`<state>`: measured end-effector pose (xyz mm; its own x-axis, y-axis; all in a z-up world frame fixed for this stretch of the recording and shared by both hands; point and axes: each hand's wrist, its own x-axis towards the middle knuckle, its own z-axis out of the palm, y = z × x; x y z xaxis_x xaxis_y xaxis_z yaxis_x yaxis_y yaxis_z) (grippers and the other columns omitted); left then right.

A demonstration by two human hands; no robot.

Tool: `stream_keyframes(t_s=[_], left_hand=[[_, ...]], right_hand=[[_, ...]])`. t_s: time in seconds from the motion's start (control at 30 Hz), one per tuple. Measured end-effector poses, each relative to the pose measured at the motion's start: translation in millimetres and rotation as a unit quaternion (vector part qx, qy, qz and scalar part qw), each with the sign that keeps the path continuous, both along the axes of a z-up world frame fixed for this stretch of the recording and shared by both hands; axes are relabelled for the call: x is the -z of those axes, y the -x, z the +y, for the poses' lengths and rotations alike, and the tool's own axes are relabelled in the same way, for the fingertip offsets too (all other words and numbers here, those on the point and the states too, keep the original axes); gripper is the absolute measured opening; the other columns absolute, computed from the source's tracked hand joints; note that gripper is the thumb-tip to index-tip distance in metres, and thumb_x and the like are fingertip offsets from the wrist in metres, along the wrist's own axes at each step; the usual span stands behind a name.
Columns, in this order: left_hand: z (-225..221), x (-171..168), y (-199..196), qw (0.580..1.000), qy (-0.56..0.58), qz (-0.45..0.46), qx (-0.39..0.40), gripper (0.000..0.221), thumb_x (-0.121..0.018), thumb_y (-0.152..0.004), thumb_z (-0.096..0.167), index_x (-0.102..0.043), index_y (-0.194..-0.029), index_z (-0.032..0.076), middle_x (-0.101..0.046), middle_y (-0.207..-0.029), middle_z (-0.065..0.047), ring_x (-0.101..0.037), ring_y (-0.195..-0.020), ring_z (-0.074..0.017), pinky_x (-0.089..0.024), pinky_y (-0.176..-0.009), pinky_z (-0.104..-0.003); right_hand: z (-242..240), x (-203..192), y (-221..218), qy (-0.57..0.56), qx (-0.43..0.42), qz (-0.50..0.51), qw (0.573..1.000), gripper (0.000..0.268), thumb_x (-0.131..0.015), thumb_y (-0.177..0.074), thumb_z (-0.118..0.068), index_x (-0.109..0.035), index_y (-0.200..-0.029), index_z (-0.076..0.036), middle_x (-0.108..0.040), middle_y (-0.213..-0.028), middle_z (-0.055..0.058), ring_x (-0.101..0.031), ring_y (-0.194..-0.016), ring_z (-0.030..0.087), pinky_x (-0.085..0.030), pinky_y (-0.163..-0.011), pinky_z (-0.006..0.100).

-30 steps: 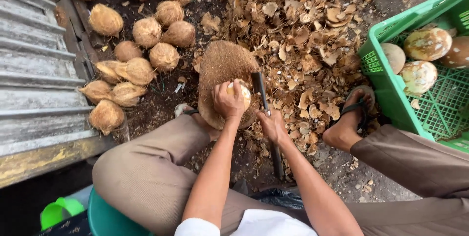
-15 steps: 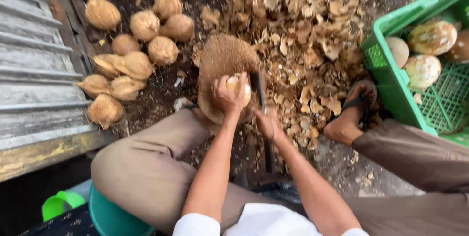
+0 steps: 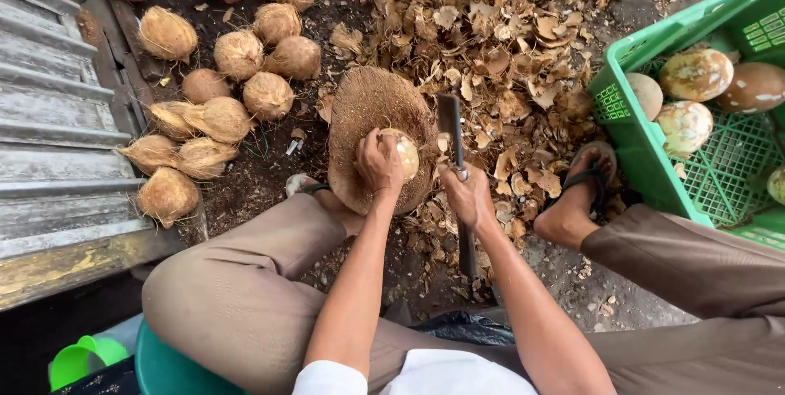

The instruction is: A person is sitting on a stool and using a knife to peel the outer husk off a coconut.

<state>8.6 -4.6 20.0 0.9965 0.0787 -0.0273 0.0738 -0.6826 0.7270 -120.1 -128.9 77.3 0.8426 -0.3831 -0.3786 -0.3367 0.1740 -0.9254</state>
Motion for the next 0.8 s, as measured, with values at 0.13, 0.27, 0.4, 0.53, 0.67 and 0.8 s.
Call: stream_keyframes(t_s=[0.13,0.27,0.4,0.53,0.67,0.8], left_hand=[[-7,18,2,1.0,0.006,-0.021,-0.014,0.038,-0.049,-0.094,0.039,-0.071,-0.111,0.014,-0.067,-0.101,-0.013,-0.065,-0.103,-0.0329,-0.048,-0.088,-0.05],[-10,13,10,0.999,-0.008,-0.036,-0.032,0.037,-0.044,-0.097,0.039,-0.067,-0.112,0.013,-0.065,-0.101,-0.013,-0.065,-0.101,-0.0331,-0.05,-0.085,-0.048],[-9,8,14,0.998,0.0,-0.05,-0.039,0.041,-0.038,-0.101,0.04,-0.068,-0.109,0.013,-0.063,-0.096,-0.01,-0.065,-0.093,-0.0291,-0.05,-0.079,-0.043],[-13,23,9,0.997,0.017,-0.068,-0.044,0.037,-0.039,-0.103,0.039,-0.067,-0.107,0.015,-0.061,-0.092,-0.008,-0.063,-0.091,-0.0281,-0.05,-0.078,-0.042],[-12,18,16,0.991,-0.019,-0.121,-0.047,0.03,-0.047,-0.101,0.037,-0.067,-0.103,0.015,-0.06,-0.089,-0.008,-0.064,-0.089,-0.0314,-0.052,-0.075,-0.044],[-10,14,18,0.985,-0.04,-0.159,-0.056,0.023,-0.055,-0.097,0.035,-0.067,-0.1,0.016,-0.059,-0.087,-0.007,-0.063,-0.087,-0.0315,-0.053,-0.076,-0.043]], right_hand=[[8,2,1,0.044,0.006,-0.005,0.999,0.036,-0.06,-0.103,-0.04,-0.055,-0.078,-0.014,-0.052,-0.051,0.0,-0.047,-0.042,0.011,-0.042,-0.044,0.024],[28,27,11,0.086,-0.043,0.066,0.993,0.035,-0.064,-0.098,-0.036,-0.058,-0.075,-0.01,-0.051,-0.053,0.005,-0.048,-0.048,0.018,-0.039,-0.05,0.033],[25,12,15,0.071,0.003,0.096,0.993,0.034,-0.059,-0.102,-0.037,-0.064,-0.081,-0.011,-0.053,-0.055,0.004,-0.046,-0.05,0.017,-0.042,-0.053,0.032],[18,26,-5,0.114,0.032,-0.041,0.992,0.043,-0.06,-0.105,-0.037,-0.055,-0.068,-0.015,-0.047,-0.047,-0.001,-0.043,-0.043,0.013,-0.035,-0.048,0.026],[32,44,4,0.105,-0.016,0.023,0.994,0.037,-0.059,-0.103,-0.031,-0.055,-0.07,-0.015,-0.047,-0.047,0.0,-0.038,-0.041,0.013,-0.035,-0.049,0.029],[26,70,22,0.078,-0.057,0.115,0.989,0.045,-0.06,-0.101,-0.045,-0.06,-0.075,-0.008,-0.051,-0.052,0.007,-0.042,-0.044,0.018,-0.041,-0.054,0.037]])
